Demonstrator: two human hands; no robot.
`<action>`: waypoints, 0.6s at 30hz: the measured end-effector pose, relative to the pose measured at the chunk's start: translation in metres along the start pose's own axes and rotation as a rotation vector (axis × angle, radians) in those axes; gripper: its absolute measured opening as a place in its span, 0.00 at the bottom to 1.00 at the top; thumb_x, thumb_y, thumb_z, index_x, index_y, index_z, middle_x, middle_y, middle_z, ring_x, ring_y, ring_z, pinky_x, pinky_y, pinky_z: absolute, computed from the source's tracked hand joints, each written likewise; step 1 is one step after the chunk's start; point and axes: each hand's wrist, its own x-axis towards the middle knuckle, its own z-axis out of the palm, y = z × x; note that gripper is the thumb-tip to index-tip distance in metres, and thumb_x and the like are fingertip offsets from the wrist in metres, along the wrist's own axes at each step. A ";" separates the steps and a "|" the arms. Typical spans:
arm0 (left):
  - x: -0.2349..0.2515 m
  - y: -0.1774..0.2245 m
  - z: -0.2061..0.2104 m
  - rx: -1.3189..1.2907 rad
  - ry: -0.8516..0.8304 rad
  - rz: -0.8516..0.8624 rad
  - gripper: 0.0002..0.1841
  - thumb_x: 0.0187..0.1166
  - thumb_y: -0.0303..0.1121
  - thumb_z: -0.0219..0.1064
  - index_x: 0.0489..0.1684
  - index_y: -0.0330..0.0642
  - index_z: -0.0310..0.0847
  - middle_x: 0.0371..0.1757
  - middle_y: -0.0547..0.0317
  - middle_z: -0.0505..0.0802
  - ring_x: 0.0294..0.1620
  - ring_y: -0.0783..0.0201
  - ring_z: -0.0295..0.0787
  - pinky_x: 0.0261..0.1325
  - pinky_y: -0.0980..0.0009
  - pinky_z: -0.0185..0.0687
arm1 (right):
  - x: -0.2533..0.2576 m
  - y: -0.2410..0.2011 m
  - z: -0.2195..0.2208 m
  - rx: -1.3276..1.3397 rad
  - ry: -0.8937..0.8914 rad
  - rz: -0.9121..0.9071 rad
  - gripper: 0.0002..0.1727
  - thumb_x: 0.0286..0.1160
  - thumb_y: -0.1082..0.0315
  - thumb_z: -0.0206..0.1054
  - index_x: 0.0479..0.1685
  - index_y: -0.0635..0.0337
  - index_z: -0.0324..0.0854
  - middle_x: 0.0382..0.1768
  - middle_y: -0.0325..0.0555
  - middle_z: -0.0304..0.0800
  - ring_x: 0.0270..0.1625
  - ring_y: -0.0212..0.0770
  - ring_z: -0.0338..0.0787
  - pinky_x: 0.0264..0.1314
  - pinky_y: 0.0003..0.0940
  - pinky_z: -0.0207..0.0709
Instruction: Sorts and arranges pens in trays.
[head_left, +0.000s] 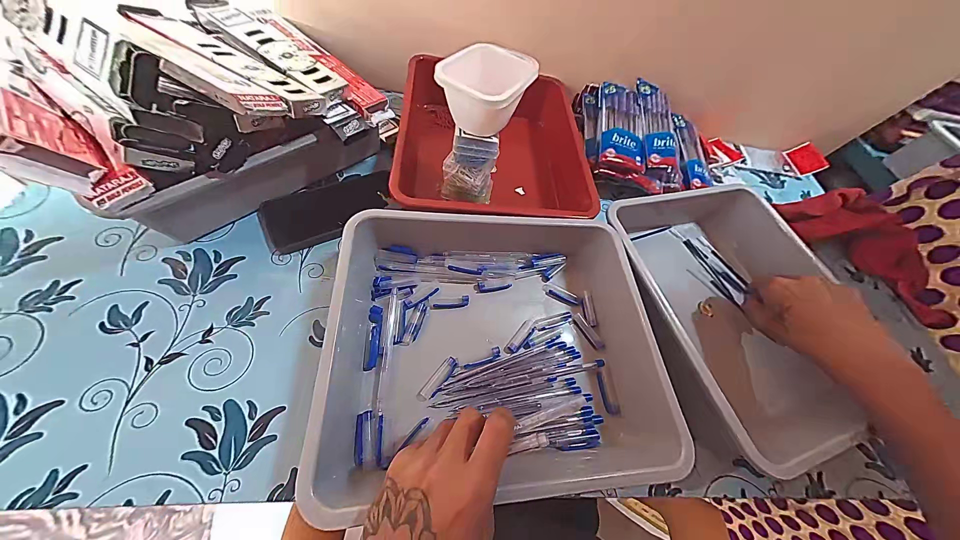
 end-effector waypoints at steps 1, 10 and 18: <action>0.000 0.000 0.000 0.001 0.007 0.001 0.11 0.86 0.31 0.54 0.43 0.42 0.84 0.26 0.54 0.87 0.21 0.58 0.84 0.17 0.69 0.71 | -0.009 -0.002 -0.010 0.070 0.087 -0.009 0.11 0.81 0.72 0.67 0.44 0.78 0.84 0.38 0.78 0.87 0.45 0.82 0.88 0.41 0.81 0.73; 0.001 0.000 -0.002 -0.022 -0.030 0.000 0.11 0.85 0.29 0.54 0.44 0.40 0.85 0.27 0.53 0.89 0.22 0.58 0.86 0.20 0.69 0.72 | -0.128 -0.161 -0.034 1.349 0.625 -0.469 0.12 0.81 0.57 0.69 0.59 0.32 0.78 0.48 0.14 0.93 0.47 0.21 0.94 0.51 0.18 0.89; 0.000 -0.002 -0.003 -0.050 -0.029 0.007 0.12 0.86 0.29 0.53 0.45 0.40 0.84 0.26 0.54 0.87 0.22 0.59 0.82 0.21 0.71 0.70 | -0.129 -0.203 -0.015 1.677 0.663 -0.288 0.24 0.80 0.66 0.68 0.68 0.39 0.62 0.47 0.22 0.94 0.42 0.29 0.97 0.47 0.25 0.94</action>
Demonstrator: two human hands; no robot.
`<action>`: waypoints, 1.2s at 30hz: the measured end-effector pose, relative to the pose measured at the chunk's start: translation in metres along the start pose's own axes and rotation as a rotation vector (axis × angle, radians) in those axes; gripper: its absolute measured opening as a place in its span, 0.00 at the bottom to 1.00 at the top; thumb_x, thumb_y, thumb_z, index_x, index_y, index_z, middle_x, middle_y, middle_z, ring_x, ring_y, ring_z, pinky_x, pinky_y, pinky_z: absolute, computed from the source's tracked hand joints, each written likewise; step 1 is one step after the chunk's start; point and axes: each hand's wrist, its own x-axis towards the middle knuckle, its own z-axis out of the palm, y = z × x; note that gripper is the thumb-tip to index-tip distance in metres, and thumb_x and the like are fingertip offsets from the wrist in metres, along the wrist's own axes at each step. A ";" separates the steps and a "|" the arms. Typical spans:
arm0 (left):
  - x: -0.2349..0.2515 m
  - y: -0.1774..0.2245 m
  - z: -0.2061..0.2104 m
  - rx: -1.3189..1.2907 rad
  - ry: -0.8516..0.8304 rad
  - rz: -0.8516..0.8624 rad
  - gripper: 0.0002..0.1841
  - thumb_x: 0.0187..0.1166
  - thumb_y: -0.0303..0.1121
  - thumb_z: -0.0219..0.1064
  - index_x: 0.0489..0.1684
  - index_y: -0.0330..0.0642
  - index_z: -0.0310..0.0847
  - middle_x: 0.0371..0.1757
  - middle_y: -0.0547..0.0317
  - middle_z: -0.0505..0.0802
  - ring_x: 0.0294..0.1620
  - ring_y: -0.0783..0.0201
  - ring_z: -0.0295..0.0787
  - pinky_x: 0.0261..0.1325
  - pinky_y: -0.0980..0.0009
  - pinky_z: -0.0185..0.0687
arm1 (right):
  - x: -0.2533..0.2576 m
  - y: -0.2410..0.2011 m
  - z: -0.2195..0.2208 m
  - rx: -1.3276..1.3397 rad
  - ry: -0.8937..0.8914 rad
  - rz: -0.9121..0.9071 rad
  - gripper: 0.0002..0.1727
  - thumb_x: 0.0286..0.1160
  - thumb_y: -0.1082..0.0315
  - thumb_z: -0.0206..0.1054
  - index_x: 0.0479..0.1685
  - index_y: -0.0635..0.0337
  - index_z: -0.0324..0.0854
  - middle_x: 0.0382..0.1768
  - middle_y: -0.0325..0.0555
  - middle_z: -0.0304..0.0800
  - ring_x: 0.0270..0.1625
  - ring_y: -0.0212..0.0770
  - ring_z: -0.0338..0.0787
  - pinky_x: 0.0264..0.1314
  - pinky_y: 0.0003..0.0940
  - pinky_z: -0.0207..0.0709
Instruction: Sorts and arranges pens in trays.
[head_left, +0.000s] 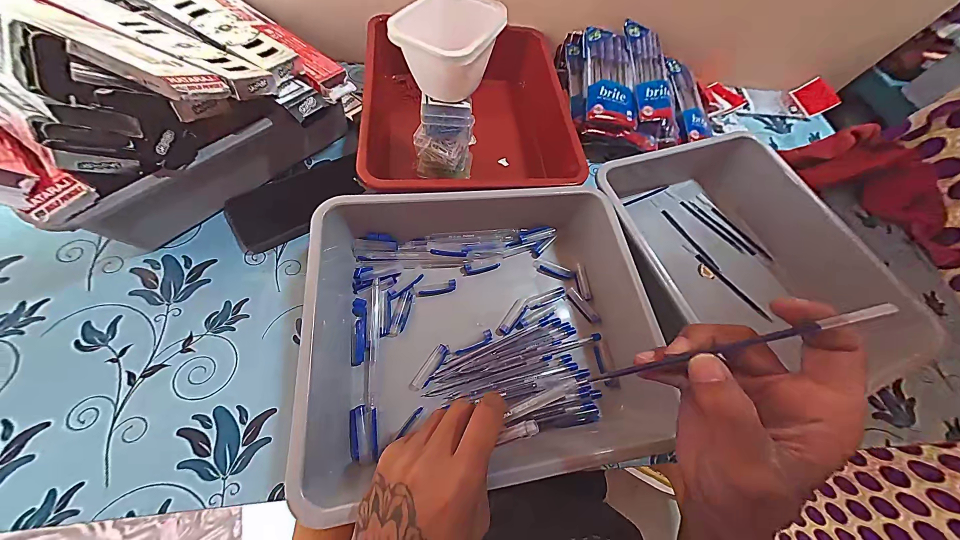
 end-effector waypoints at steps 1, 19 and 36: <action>0.000 0.000 0.000 -0.005 -0.002 -0.002 0.12 0.86 0.29 0.53 0.46 0.40 0.84 0.26 0.54 0.87 0.23 0.59 0.82 0.21 0.70 0.71 | 0.000 0.000 -0.002 -0.024 0.019 -0.002 0.24 0.80 0.66 0.68 0.69 0.40 0.62 0.46 0.22 0.94 0.41 0.29 0.97 0.46 0.24 0.94; 0.000 -0.002 0.002 -0.050 0.042 0.026 0.11 0.86 0.30 0.53 0.45 0.42 0.84 0.27 0.55 0.87 0.22 0.60 0.82 0.20 0.71 0.71 | 0.000 -0.003 0.001 0.038 0.030 -0.002 0.24 0.81 0.67 0.68 0.68 0.43 0.61 0.46 0.21 0.94 0.42 0.29 0.97 0.46 0.25 0.94; 0.000 -0.006 0.002 -0.116 0.046 0.071 0.10 0.86 0.28 0.53 0.46 0.42 0.83 0.26 0.57 0.86 0.24 0.62 0.82 0.23 0.73 0.72 | -0.009 -0.003 0.009 0.012 -0.095 0.023 0.21 0.82 0.63 0.67 0.68 0.39 0.65 0.47 0.20 0.94 0.45 0.27 0.96 0.50 0.23 0.92</action>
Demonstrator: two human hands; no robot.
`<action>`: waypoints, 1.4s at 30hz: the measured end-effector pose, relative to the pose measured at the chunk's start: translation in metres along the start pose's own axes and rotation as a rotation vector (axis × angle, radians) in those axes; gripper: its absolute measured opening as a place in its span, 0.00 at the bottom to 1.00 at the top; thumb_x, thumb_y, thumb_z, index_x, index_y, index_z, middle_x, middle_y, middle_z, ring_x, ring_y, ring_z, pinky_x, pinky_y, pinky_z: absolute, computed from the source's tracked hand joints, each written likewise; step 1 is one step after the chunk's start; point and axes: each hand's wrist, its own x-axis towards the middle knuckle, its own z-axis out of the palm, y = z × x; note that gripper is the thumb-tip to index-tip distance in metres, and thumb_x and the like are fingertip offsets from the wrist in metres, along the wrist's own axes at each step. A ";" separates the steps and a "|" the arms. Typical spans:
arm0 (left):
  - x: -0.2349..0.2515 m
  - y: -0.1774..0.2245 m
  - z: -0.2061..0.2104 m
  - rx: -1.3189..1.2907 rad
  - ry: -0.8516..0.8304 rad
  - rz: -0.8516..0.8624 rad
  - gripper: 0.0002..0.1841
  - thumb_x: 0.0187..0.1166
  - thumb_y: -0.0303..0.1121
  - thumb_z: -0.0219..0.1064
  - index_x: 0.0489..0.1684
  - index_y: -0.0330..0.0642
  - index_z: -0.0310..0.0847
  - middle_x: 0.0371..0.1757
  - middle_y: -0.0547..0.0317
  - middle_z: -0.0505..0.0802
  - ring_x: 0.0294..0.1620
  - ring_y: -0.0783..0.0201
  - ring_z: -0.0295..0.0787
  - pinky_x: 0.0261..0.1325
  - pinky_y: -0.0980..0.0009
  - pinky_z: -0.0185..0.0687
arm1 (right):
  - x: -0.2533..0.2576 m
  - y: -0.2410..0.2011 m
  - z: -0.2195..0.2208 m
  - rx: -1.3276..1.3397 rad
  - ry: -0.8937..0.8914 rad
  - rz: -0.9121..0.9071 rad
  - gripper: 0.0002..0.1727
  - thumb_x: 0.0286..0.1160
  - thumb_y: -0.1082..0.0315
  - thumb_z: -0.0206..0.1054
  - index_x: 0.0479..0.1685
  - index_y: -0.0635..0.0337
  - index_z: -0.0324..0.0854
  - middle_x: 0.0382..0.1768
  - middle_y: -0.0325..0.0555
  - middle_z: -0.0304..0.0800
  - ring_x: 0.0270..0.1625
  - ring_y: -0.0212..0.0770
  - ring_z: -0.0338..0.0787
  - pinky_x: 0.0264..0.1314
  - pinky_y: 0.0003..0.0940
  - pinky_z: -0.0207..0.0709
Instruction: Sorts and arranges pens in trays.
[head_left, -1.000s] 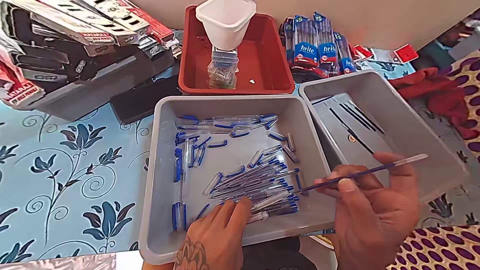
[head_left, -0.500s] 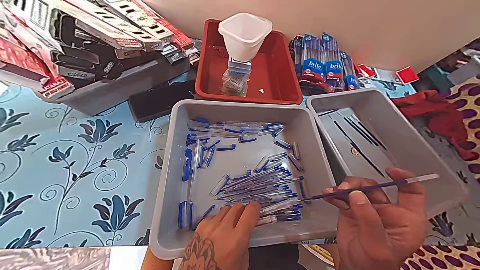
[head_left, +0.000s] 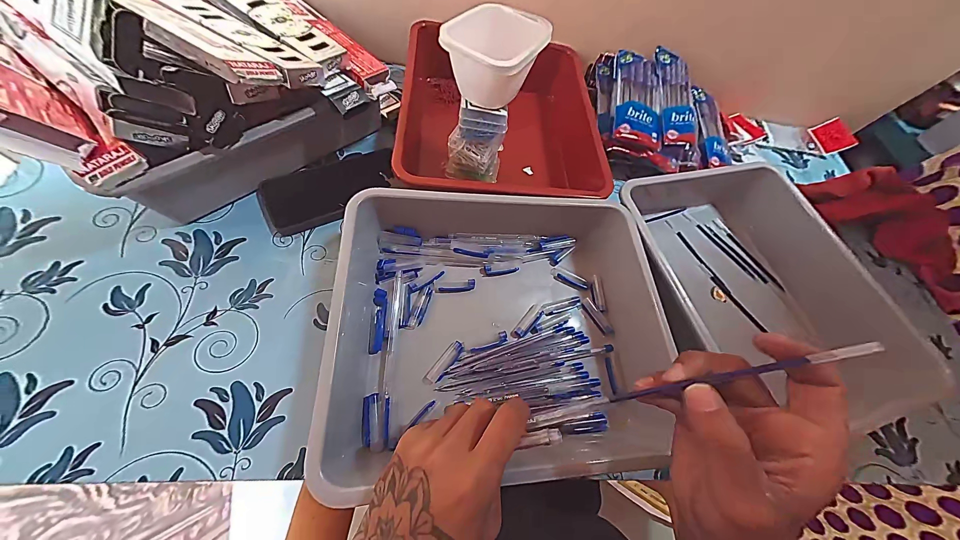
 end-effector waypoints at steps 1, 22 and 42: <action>0.000 0.000 0.000 -0.010 -0.002 0.008 0.10 0.86 0.28 0.53 0.46 0.42 0.83 0.26 0.57 0.86 0.24 0.62 0.82 0.24 0.72 0.73 | -0.002 -0.001 0.003 -0.043 -0.049 0.005 0.18 0.83 0.61 0.68 0.67 0.37 0.69 0.48 0.18 0.94 0.47 0.24 0.95 0.52 0.20 0.90; 0.005 0.001 0.002 -0.152 0.273 -0.041 0.13 0.95 0.35 0.48 0.56 0.38 0.76 0.41 0.52 0.93 0.31 0.66 0.88 0.33 0.77 0.80 | 0.099 0.019 0.029 -0.589 -1.173 -0.243 0.15 0.88 0.60 0.55 0.51 0.55 0.87 0.32 0.32 0.88 0.34 0.18 0.83 0.37 0.13 0.76; 0.008 0.001 -0.001 -0.198 0.295 -0.053 0.21 0.89 0.25 0.52 0.78 0.51 0.68 0.44 0.54 0.93 0.29 0.61 0.89 0.24 0.72 0.80 | 0.140 0.075 0.137 -0.855 -1.233 -0.447 0.09 0.72 0.72 0.67 0.44 0.62 0.92 0.40 0.55 0.89 0.38 0.53 0.91 0.32 0.49 0.80</action>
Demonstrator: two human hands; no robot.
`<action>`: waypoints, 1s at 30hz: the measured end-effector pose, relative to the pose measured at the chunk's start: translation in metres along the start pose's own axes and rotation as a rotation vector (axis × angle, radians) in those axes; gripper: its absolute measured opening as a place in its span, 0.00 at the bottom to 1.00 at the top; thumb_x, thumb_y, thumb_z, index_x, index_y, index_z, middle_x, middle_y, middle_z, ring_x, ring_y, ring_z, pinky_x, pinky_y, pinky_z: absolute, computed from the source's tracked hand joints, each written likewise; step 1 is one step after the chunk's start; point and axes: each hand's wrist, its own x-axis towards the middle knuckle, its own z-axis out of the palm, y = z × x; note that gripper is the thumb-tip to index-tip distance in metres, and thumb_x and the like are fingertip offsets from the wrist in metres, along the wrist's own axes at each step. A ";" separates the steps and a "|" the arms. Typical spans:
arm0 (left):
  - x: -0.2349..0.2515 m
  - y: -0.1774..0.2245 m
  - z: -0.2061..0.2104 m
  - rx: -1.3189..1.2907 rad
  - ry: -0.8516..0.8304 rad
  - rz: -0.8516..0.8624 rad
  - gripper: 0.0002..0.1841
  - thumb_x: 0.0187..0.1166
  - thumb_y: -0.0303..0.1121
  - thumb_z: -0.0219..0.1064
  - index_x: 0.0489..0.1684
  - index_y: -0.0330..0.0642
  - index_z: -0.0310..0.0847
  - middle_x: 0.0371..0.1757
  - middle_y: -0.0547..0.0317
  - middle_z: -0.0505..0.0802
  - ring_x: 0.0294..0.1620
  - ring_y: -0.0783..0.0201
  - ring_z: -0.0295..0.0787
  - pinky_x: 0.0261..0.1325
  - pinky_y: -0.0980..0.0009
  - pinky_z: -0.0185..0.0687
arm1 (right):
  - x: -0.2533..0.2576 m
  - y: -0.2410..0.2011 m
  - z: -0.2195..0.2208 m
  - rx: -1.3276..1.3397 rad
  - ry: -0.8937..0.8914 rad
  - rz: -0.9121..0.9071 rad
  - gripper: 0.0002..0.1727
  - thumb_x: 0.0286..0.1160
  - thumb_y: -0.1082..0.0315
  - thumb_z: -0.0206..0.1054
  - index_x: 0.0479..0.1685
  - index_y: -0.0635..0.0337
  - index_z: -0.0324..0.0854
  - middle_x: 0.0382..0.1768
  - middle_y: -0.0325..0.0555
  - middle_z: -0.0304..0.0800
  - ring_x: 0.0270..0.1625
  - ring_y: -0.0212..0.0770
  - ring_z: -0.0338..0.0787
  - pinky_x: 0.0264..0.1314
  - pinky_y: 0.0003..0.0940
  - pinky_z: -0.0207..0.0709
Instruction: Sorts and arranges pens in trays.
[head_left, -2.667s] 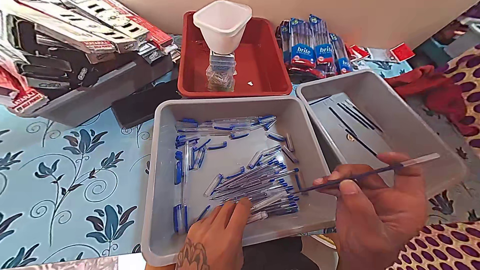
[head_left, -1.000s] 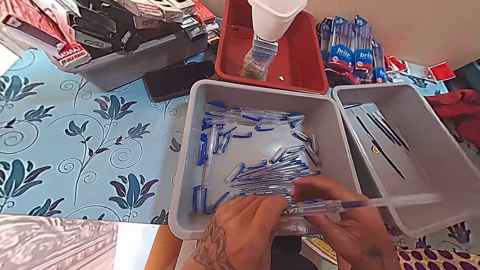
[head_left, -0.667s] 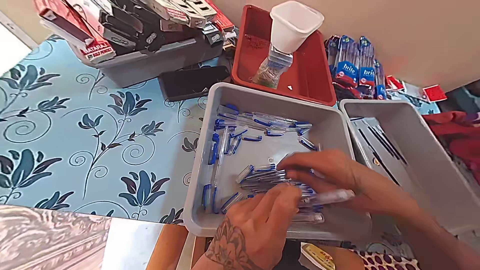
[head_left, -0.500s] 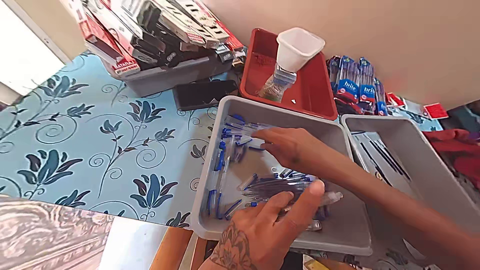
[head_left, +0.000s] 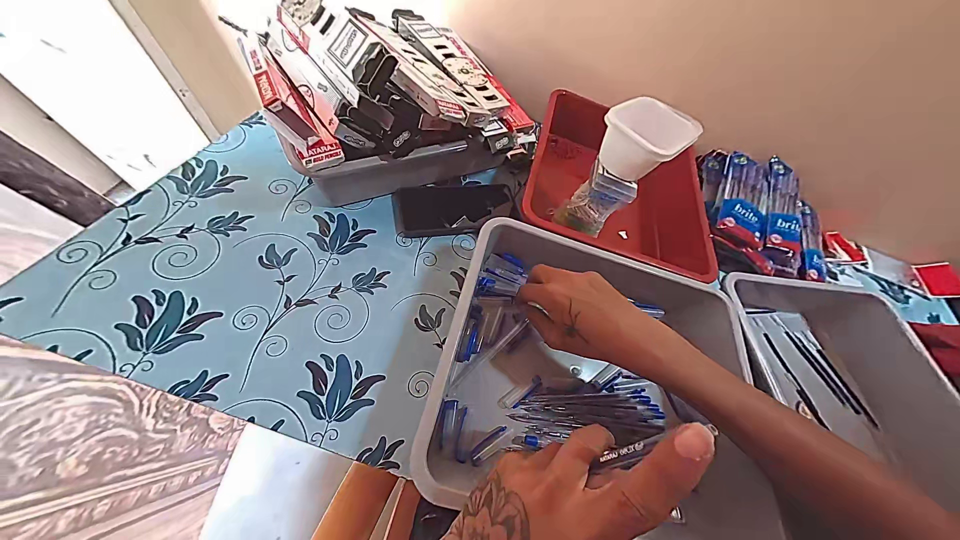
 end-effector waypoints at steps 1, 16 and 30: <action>0.000 0.000 0.000 -0.001 -0.004 0.000 0.21 0.88 0.25 0.52 0.78 0.51 0.69 0.44 0.53 0.93 0.29 0.60 0.88 0.24 0.72 0.80 | -0.001 0.001 -0.001 0.007 0.024 0.003 0.09 0.72 0.73 0.66 0.44 0.62 0.91 0.39 0.54 0.89 0.36 0.52 0.91 0.30 0.47 0.80; -0.001 0.000 0.002 0.067 -0.046 0.031 0.23 0.83 0.22 0.56 0.76 0.49 0.73 0.44 0.52 0.94 0.24 0.61 0.87 0.22 0.72 0.78 | 0.003 0.014 0.007 0.006 0.031 0.019 0.09 0.72 0.71 0.67 0.44 0.67 0.86 0.41 0.55 0.88 0.40 0.53 0.92 0.34 0.49 0.82; -0.003 -0.001 0.002 0.127 -0.072 0.068 0.25 0.80 0.21 0.56 0.77 0.49 0.73 0.43 0.52 0.93 0.19 0.61 0.82 0.18 0.72 0.73 | 0.002 0.015 0.010 -0.064 0.016 -0.037 0.11 0.72 0.69 0.68 0.45 0.69 0.85 0.33 0.56 0.88 0.32 0.56 0.91 0.29 0.51 0.79</action>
